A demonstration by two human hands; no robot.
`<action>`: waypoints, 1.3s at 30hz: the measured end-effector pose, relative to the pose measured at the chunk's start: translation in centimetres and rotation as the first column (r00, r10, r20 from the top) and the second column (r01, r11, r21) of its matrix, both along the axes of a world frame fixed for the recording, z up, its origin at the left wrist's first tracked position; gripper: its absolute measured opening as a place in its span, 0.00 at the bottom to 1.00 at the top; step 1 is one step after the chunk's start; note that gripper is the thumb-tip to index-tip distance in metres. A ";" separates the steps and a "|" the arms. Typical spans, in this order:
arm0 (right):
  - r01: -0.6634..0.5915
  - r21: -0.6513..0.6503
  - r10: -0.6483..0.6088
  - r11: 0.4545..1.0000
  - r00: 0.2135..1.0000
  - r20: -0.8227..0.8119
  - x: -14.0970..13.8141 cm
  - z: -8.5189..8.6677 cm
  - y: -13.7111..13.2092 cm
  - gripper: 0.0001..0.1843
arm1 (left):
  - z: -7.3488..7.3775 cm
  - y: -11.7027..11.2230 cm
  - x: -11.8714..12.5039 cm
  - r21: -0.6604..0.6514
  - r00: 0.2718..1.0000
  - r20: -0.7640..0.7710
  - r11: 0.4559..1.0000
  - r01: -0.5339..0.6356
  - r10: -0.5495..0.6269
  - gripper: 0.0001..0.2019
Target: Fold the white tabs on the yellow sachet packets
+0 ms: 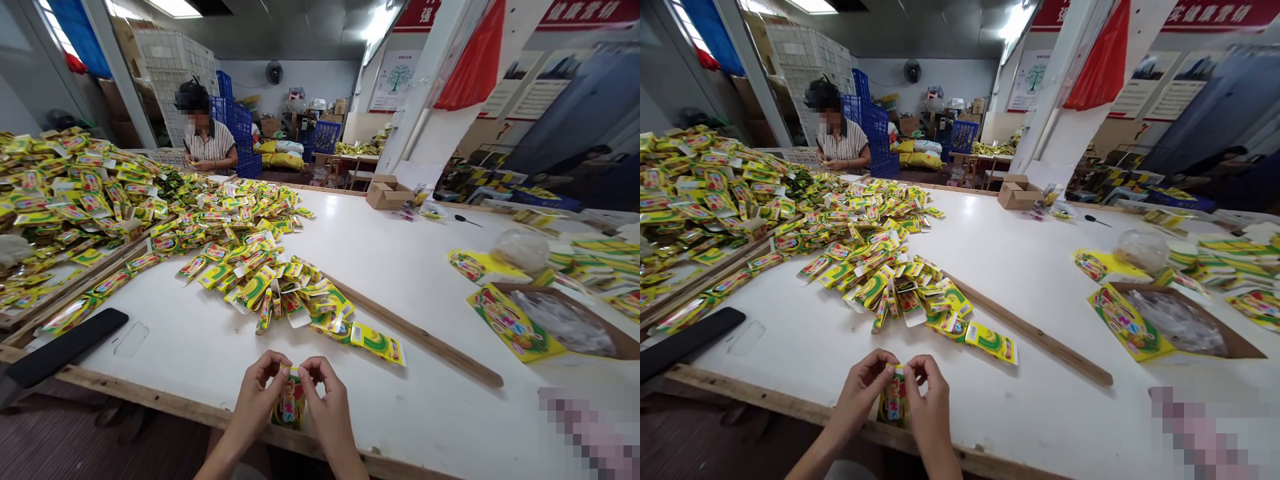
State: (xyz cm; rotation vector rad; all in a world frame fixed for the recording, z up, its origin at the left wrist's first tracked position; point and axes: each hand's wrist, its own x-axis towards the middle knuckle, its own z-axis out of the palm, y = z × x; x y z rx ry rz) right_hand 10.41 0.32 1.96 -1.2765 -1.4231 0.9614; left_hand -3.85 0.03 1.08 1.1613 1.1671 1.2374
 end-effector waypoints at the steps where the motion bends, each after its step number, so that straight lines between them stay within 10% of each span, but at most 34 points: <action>1: -0.007 -0.006 0.007 1.000 1.000 -0.002 0.0 0.1 0.1 0.10 | 0.0 0.0 0.0 -0.004 1.000 0.007 1.000 0.006 -0.006 0.08; 27: -0.226 -0.108 0.232 0.968 0.972 0.047 2.4 1.1 0.6 0.11 | -1.2 -1.0 -0.4 0.020 0.998 -0.057 1.000 0.016 -0.015 0.09; 39: -0.084 -0.006 0.084 0.996 0.988 0.130 1.9 0.6 -0.1 0.10 | -1.4 -1.2 -0.5 0.039 0.998 -0.052 0.999 -0.020 0.022 0.08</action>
